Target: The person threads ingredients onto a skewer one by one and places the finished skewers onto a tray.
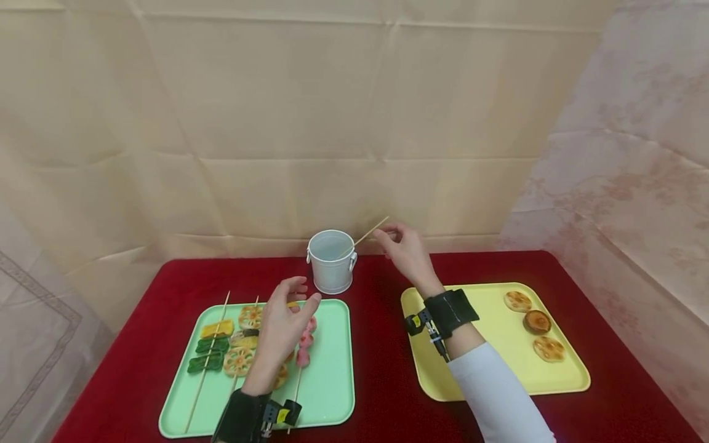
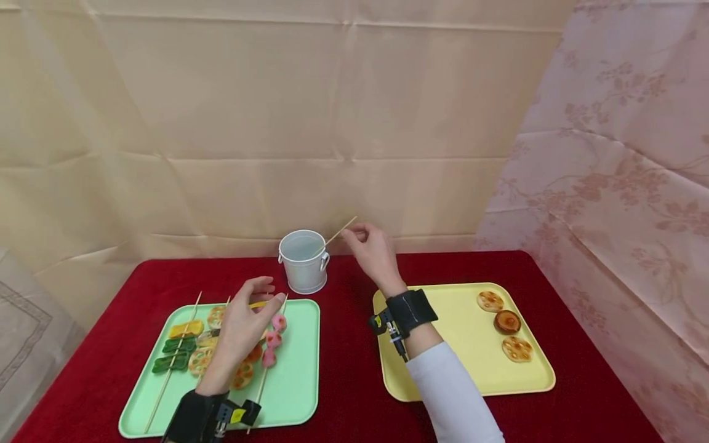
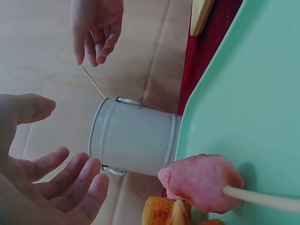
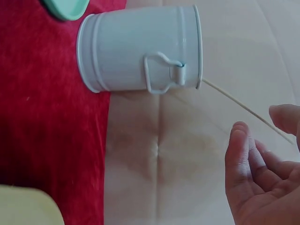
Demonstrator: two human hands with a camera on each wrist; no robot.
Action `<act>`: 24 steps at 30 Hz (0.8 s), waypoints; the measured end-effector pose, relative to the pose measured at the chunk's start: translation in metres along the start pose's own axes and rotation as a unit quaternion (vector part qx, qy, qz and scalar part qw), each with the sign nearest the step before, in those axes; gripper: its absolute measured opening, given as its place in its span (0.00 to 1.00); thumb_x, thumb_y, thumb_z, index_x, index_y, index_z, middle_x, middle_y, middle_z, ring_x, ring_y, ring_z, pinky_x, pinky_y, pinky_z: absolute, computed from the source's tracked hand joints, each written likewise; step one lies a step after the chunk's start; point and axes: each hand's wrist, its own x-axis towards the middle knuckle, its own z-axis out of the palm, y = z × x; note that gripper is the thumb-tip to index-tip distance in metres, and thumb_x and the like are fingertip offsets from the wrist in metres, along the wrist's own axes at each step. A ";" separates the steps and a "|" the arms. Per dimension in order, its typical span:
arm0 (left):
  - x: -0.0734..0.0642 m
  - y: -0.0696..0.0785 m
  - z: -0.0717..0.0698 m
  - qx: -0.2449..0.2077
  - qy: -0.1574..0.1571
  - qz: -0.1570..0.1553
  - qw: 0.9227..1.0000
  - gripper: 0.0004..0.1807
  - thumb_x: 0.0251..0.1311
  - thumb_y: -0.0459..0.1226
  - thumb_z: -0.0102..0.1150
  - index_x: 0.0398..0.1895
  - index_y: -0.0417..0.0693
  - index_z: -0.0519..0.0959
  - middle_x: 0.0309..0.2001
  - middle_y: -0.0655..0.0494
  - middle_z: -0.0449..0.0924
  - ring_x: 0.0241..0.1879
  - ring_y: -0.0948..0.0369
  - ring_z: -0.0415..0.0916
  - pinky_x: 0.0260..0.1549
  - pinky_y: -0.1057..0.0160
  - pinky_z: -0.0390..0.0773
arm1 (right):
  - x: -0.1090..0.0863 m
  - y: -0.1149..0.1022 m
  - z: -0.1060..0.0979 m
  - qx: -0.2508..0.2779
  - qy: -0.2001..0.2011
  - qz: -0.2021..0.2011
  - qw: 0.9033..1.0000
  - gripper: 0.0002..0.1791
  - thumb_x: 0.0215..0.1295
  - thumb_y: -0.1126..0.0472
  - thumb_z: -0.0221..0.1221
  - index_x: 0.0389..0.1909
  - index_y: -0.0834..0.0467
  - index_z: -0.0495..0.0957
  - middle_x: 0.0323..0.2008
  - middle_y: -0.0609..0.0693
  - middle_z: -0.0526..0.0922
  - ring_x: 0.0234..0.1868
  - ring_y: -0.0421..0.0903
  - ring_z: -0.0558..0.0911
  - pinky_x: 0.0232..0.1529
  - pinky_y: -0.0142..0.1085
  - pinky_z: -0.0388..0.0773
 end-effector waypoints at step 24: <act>0.001 0.002 -0.003 0.008 -0.004 -0.006 1.000 0.27 0.67 0.42 0.67 0.65 0.42 0.75 0.59 0.44 0.78 0.57 0.46 0.78 0.55 0.47 0.80 | -0.015 -0.014 -0.033 0.156 0.135 -0.066 0.976 0.15 0.76 0.58 0.61 0.44 0.70 0.81 0.34 0.55 0.85 0.36 0.52 0.84 0.38 0.33 0.84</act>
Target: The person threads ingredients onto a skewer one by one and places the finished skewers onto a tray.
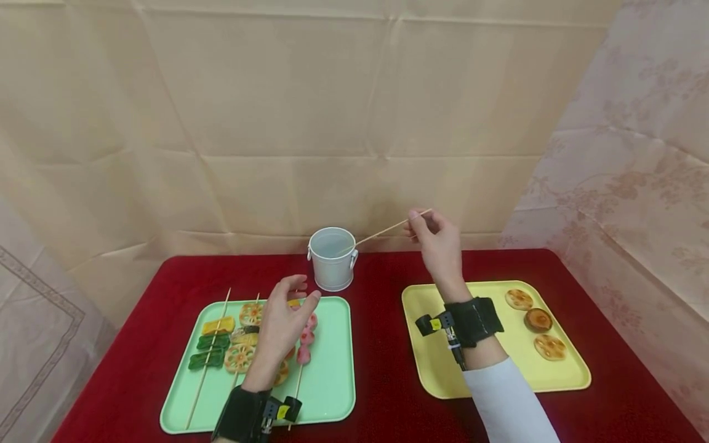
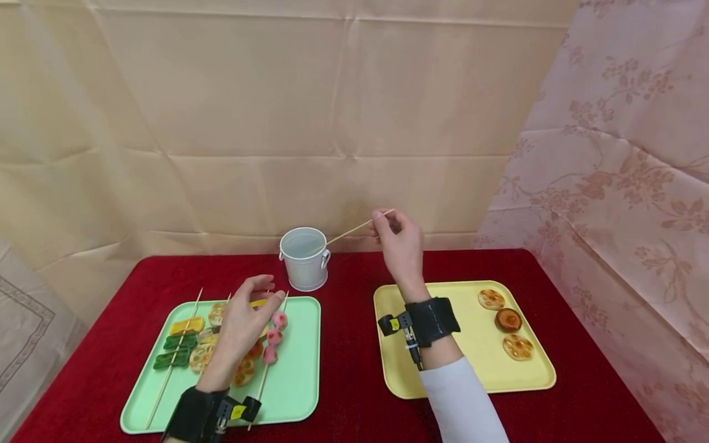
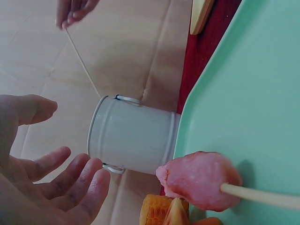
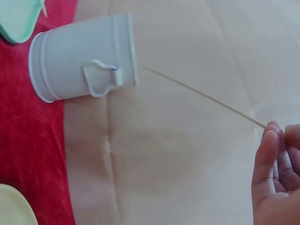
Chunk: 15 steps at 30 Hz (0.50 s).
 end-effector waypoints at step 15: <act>0.002 0.004 0.001 0.002 0.001 -0.015 1.000 0.27 0.67 0.43 0.67 0.65 0.43 0.74 0.59 0.45 0.78 0.57 0.48 0.78 0.55 0.48 0.81 | -0.055 0.016 -0.055 0.119 0.021 0.098 0.988 0.14 0.74 0.63 0.62 0.50 0.72 0.79 0.38 0.51 0.89 0.37 0.44 0.88 0.47 0.33 0.85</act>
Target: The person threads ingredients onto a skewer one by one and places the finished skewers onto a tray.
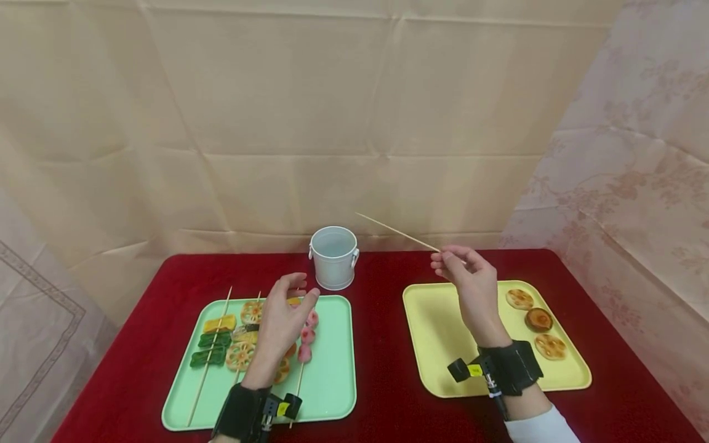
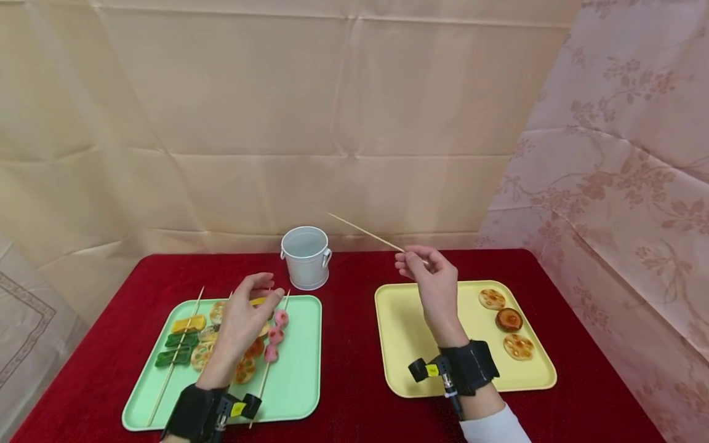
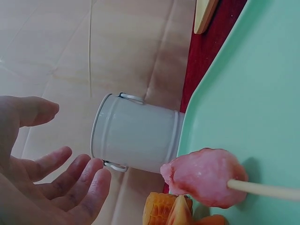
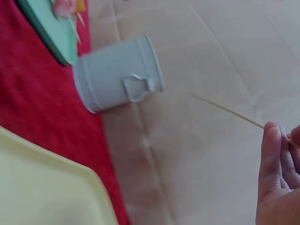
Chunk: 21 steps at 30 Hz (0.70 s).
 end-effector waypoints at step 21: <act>0.004 0.026 0.017 -0.194 -0.118 0.004 0.974 0.22 0.76 0.33 0.56 0.69 0.35 0.73 0.58 0.36 0.81 0.51 0.48 0.84 0.47 0.59 0.85 | -0.044 0.032 0.030 0.064 -0.139 0.183 0.971 0.14 0.75 0.65 0.60 0.56 0.65 0.72 0.48 0.56 0.89 0.50 0.49 0.88 0.54 0.36 0.83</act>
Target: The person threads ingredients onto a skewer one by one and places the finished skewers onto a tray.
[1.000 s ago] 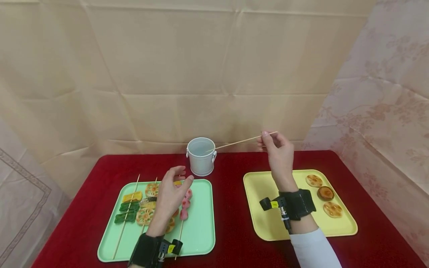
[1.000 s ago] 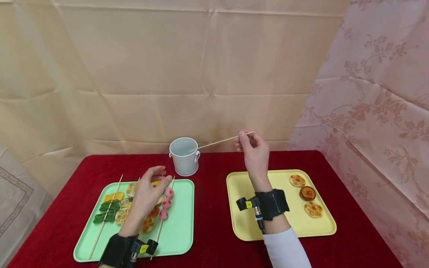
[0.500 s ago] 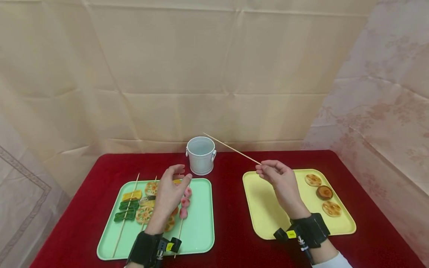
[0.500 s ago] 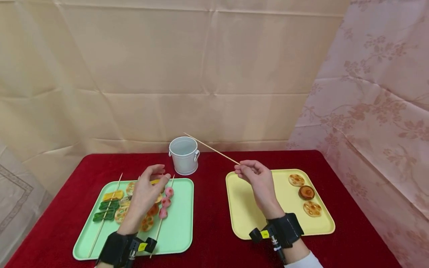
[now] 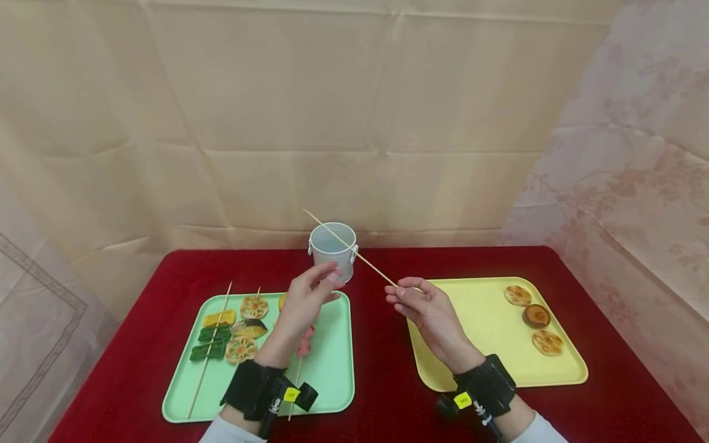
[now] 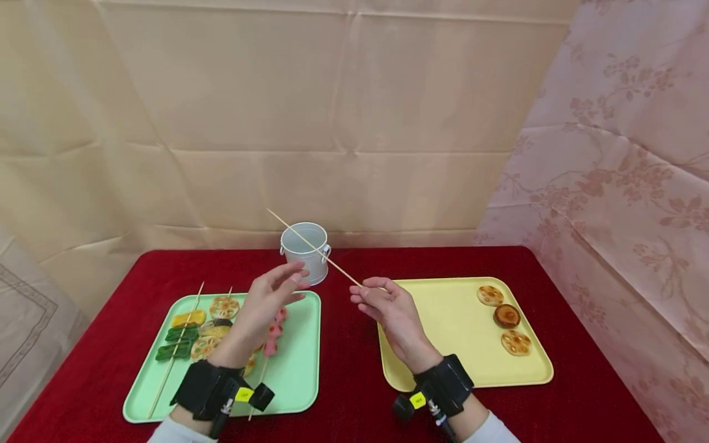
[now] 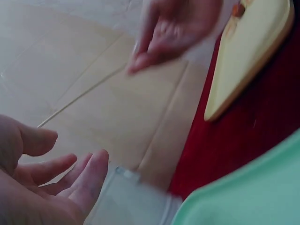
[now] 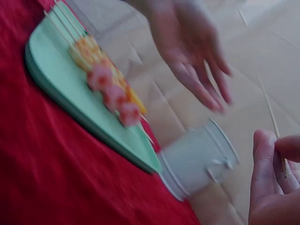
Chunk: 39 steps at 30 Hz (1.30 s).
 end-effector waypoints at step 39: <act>-0.015 -0.022 0.004 0.111 0.088 0.014 0.990 0.11 0.74 0.34 0.59 0.51 0.43 0.87 0.37 0.46 0.82 0.28 0.54 0.75 0.20 0.68 0.70 | 0.009 -0.075 -0.141 -0.545 0.070 -0.059 0.833 0.25 0.79 0.45 0.55 0.55 0.65 0.81 0.47 0.62 0.86 0.43 0.57 0.85 0.41 0.42 0.82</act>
